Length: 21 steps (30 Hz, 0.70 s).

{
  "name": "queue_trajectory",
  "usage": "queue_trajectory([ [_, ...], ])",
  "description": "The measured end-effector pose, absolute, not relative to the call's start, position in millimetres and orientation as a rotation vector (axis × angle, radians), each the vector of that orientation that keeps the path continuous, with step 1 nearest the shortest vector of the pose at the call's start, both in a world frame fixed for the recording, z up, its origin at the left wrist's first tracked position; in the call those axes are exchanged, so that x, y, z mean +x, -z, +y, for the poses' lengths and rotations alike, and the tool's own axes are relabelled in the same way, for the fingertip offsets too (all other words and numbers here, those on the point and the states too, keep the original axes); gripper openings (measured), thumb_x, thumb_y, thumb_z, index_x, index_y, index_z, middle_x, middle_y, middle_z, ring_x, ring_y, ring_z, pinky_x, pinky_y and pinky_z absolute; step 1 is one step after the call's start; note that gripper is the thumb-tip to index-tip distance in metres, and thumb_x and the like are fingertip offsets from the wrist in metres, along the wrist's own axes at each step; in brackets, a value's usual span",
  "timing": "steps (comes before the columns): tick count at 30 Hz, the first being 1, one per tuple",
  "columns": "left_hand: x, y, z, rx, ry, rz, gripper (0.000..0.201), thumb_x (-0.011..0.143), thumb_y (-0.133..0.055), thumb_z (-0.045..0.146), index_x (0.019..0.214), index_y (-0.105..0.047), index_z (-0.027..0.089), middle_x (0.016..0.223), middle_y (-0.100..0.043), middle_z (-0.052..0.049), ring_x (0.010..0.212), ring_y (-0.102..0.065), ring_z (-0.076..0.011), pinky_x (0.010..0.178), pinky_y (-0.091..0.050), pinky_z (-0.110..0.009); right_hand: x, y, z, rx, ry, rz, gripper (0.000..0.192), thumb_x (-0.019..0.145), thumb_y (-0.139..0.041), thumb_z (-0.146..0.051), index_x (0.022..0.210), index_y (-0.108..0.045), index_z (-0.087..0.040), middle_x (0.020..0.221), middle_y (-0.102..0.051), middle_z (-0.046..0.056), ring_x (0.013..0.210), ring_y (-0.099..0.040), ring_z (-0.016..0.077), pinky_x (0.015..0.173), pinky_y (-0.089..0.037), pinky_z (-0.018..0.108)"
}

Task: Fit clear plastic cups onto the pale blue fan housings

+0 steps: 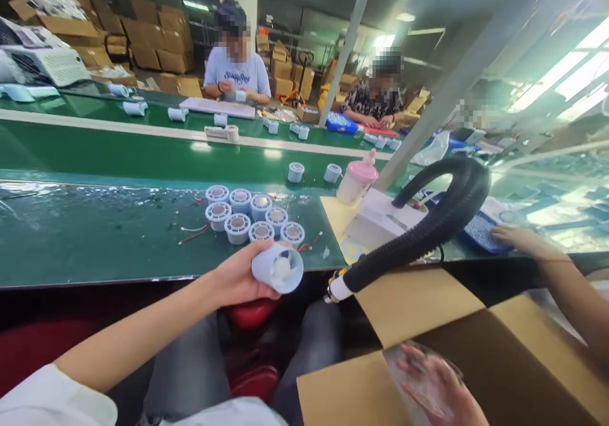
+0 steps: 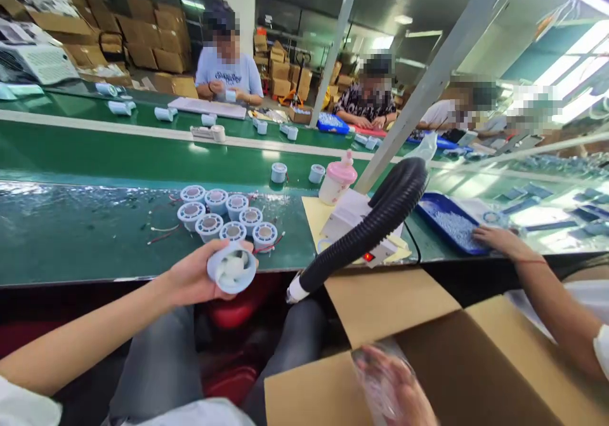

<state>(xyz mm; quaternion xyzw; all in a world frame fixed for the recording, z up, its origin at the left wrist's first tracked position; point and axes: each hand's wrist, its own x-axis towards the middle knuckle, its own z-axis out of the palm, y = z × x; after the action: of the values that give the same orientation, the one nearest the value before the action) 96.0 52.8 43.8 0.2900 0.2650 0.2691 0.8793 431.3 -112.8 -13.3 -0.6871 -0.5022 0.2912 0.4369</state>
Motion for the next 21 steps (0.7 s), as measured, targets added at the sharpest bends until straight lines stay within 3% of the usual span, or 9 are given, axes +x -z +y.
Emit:
queue_trajectory([
  [1,95,-29,39,0.499,-0.526,0.555,0.043,0.065,-0.064,0.038,0.102,-0.052,0.019,0.093,-0.062,-0.005,0.072,-0.059,-0.0156,0.058,-0.048,-0.027,413,19,-121,-1.643,-0.784,-1.298,0.060,0.082,-0.027,-0.072,0.086,-0.064,-0.025,0.097,-0.069,0.011,0.088,-0.067,0.0316,0.070,-0.056,0.049],
  [3,94,-5,15,0.379,-0.478,0.557,0.050,0.053,-0.070,0.023,0.100,-0.054,0.018,0.095,-0.064,-0.005,0.077,-0.061,-0.0169,0.066,-0.050,-0.029,376,19,-127,-1.439,-0.888,-1.579,0.050,0.085,-0.035,-0.064,0.103,-0.063,-0.026,0.111,-0.065,0.012,0.104,-0.062,0.0321,0.080,-0.055,0.046],
  [5,92,10,1,0.368,-0.386,0.575,0.051,0.049,-0.071,0.020,0.098,-0.057,0.016,0.091,-0.066,-0.006,0.076,-0.062,-0.0174,0.064,-0.051,-0.028,343,11,-118,-1.352,-0.735,-1.939,0.042,0.085,-0.051,-0.047,0.122,-0.057,-0.028,0.122,-0.059,0.012,0.111,-0.058,0.0301,0.088,-0.052,0.043],
  [7,91,16,-5,0.429,-0.254,0.617,0.041,0.057,-0.070,0.030,0.093,-0.058,0.014,0.080,-0.066,-0.006,0.066,-0.062,-0.0167,0.048,-0.048,-0.023,316,3,-104,-1.325,-0.452,-2.180,0.047,0.083,-0.057,-0.036,0.129,-0.052,-0.028,0.123,-0.056,0.013,0.107,-0.057,0.0294,0.087,-0.052,0.044],
  [9,89,16,-3,0.533,-0.122,0.684,0.035,0.069,-0.063,0.043,0.085,-0.057,0.013,0.067,-0.063,-0.005,0.052,-0.057,-0.0142,0.032,-0.033,-0.016,300,0,-92,-1.347,-0.220,-2.270,0.047,0.082,-0.059,-0.031,0.129,-0.053,-0.029,0.121,-0.053,0.014,0.104,-0.055,0.0297,0.084,-0.052,0.045],
  [11,86,14,3,0.668,-0.079,0.759,0.038,0.075,-0.058,0.051,0.082,-0.056,0.013,0.059,-0.058,-0.003,0.041,-0.048,-0.0092,0.027,-0.020,-0.014,292,1,-87,-1.359,-0.155,-2.285,0.047,0.083,-0.058,-0.030,0.129,-0.053,-0.029,0.121,-0.051,0.013,0.104,-0.053,0.0293,0.083,-0.052,0.045],
  [15,80,8,13,1.013,-0.033,0.707,0.045,0.078,-0.053,0.060,0.082,-0.054,0.015,0.061,-0.047,0.003,0.040,-0.037,-0.0050,0.028,-0.026,-0.014,290,6,-84,-1.374,-0.256,-2.254,0.051,0.084,-0.056,-0.031,0.135,-0.046,-0.028,0.124,-0.048,0.012,0.107,-0.051,0.0275,0.086,-0.052,0.043],
  [18,83,-1,11,1.393,0.147,0.626,0.036,0.081,-0.053,0.053,0.083,-0.057,0.017,0.071,-0.050,0.001,0.055,-0.047,-0.0098,0.039,-0.037,-0.017,287,12,-79,-1.461,-0.164,-2.306,0.048,0.081,-0.059,-0.024,0.129,-0.053,-0.026,0.131,-0.046,0.014,0.104,-0.050,0.0303,0.082,-0.053,0.046],
  [21,89,-10,2,1.866,0.067,0.701,0.023,0.082,-0.055,0.041,0.089,-0.062,0.020,0.085,-0.058,-0.002,0.076,-0.055,-0.0165,0.062,-0.043,-0.023,284,21,-73,-1.484,-0.220,-2.319,0.032,0.075,-0.061,-0.010,0.102,-0.067,-0.026,0.126,-0.053,0.011,0.103,-0.050,0.0298,0.080,-0.053,0.045],
])
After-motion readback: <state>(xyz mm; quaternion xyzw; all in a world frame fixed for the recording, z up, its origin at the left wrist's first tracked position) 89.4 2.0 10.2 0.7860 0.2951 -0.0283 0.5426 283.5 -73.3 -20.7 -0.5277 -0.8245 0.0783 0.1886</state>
